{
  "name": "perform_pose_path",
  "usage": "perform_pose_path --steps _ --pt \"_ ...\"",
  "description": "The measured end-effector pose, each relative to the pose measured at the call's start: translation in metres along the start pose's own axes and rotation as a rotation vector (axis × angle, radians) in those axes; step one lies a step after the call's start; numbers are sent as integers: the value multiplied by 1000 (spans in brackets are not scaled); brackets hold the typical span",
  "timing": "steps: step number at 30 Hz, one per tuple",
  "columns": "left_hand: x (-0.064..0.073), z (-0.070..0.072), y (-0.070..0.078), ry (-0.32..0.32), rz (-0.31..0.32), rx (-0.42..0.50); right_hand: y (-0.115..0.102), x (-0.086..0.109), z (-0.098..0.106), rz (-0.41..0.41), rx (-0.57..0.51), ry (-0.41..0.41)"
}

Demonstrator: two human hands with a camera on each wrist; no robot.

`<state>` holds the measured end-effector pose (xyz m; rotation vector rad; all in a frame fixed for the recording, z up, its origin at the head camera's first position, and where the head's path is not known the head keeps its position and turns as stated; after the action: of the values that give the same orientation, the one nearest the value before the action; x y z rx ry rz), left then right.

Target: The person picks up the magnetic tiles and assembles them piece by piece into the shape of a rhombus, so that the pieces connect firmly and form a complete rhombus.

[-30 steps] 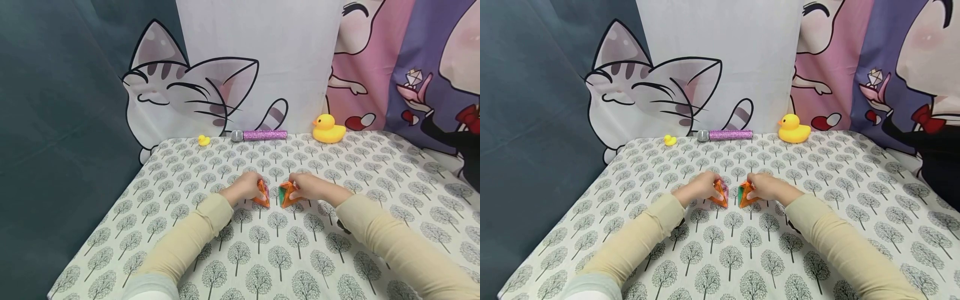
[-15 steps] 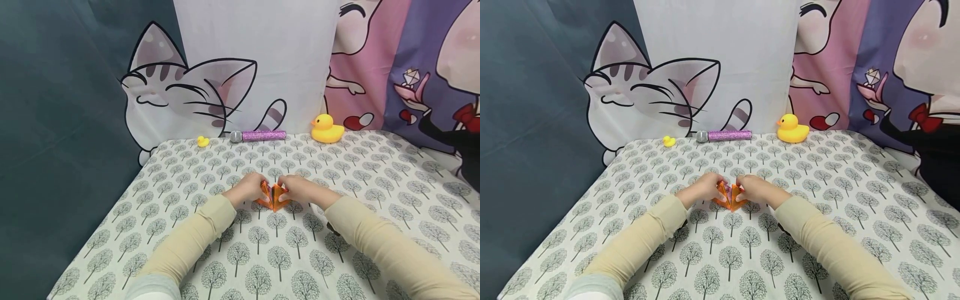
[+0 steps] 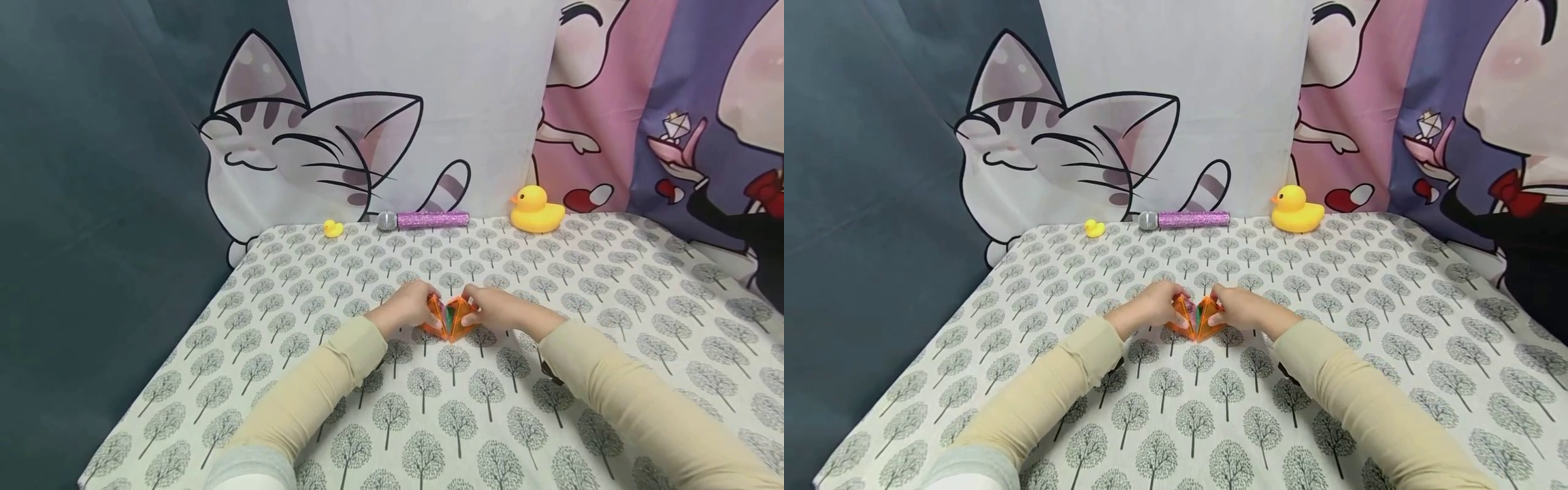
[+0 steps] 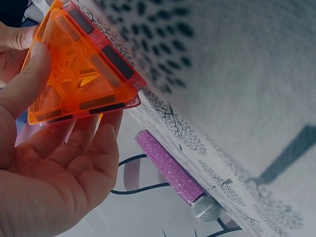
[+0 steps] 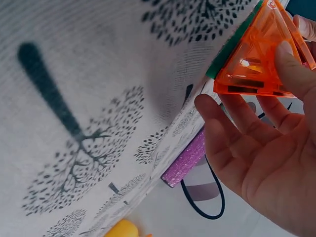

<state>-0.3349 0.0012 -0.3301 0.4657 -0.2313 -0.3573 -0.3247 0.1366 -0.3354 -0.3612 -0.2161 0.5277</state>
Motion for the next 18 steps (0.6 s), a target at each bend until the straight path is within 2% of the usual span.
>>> perform_pose_path --steps 3,10,18 --pt "0 0 0 -5 7 11 2 0 -1 -25 17 -21" --pt "-2 -2 0 -10 25 4 4 0 -6 -95 132 -103" --pt "-3 -3 -3 -16 37 24 3 -1 -3 -118 67 -111"
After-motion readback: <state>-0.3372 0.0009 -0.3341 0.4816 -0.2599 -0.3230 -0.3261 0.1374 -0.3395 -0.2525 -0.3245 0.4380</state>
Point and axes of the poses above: each hand's wrist, its own x-axis away from the middle knuckle, its own z-axis out of the back of the hand, y = z × x, the point moved 5 cm from there along -x, towards the middle knuckle, and after that the axes turned 3 degrees about -y, right-handed, at the moved point
